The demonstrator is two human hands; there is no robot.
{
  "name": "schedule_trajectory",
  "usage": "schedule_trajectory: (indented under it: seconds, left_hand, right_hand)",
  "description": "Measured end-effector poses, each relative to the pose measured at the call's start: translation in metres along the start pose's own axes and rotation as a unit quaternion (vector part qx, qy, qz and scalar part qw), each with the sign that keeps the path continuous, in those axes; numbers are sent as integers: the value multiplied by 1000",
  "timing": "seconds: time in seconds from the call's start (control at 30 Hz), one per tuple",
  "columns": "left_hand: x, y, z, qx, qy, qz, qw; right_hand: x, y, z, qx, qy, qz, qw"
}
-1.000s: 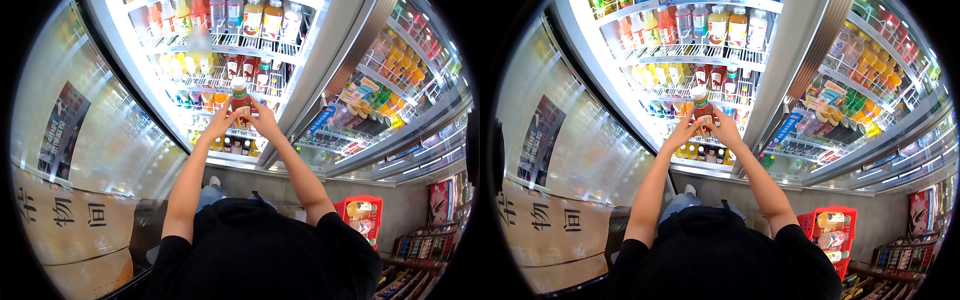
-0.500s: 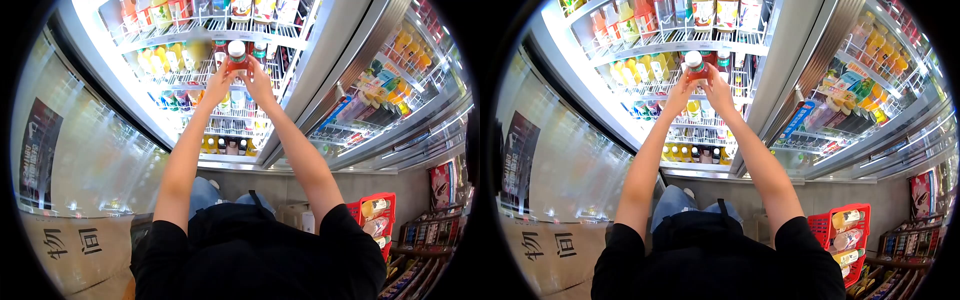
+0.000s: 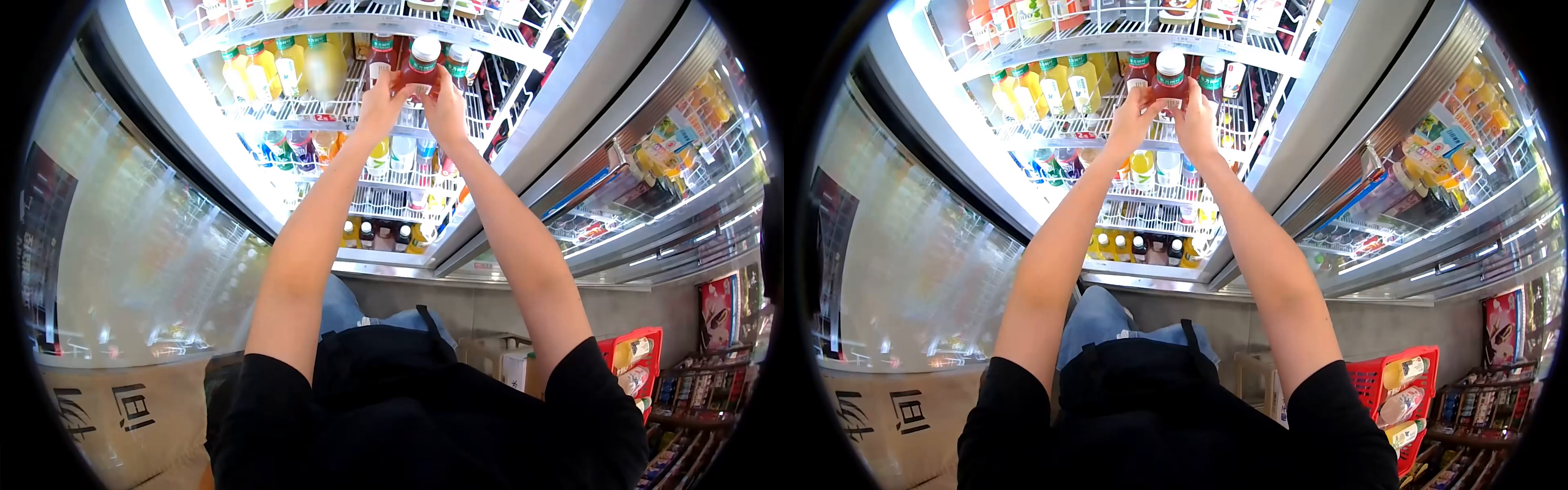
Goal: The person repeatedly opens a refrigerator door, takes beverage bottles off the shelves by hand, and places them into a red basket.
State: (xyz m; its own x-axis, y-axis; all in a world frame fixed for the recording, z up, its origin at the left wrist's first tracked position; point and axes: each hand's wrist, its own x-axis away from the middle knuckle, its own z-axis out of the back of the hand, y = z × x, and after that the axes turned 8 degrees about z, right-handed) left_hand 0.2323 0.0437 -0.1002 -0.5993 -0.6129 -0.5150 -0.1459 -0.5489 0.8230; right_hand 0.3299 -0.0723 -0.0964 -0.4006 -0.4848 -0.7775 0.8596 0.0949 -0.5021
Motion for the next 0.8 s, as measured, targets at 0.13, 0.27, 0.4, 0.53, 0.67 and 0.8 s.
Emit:
schedule_trajectory:
  seconds: [0.13, 0.27, 0.4, 0.53, 0.67, 0.8]
  left_hand:
    - [-1, -3, 0, -4, -8, 39, 999]
    - [3, -5, -3, -56, 34, 27, 997]
    - [-13, -17, -10, -67, 65, 6, 996]
    - [-20, -38, -14, -225, 21, 25, 974]
    - [-8, -31, -11, -153, -42, 84, 984]
    - [0, -28, -10, -130, -19, 67, 989]
  right_hand:
    - [4, 0, -10, 47, 5, -14, 999]
    - [4, 3, -14, 114, 10, 6, 993]
    - [-11, -4, -13, 114, -21, -41, 992]
    - [-12, -14, -14, 99, -29, -54, 993]
    - [-9, -9, -16, 134, -56, -76, 986]
    - [-1, -2, -16, 120, -66, -47, 989]
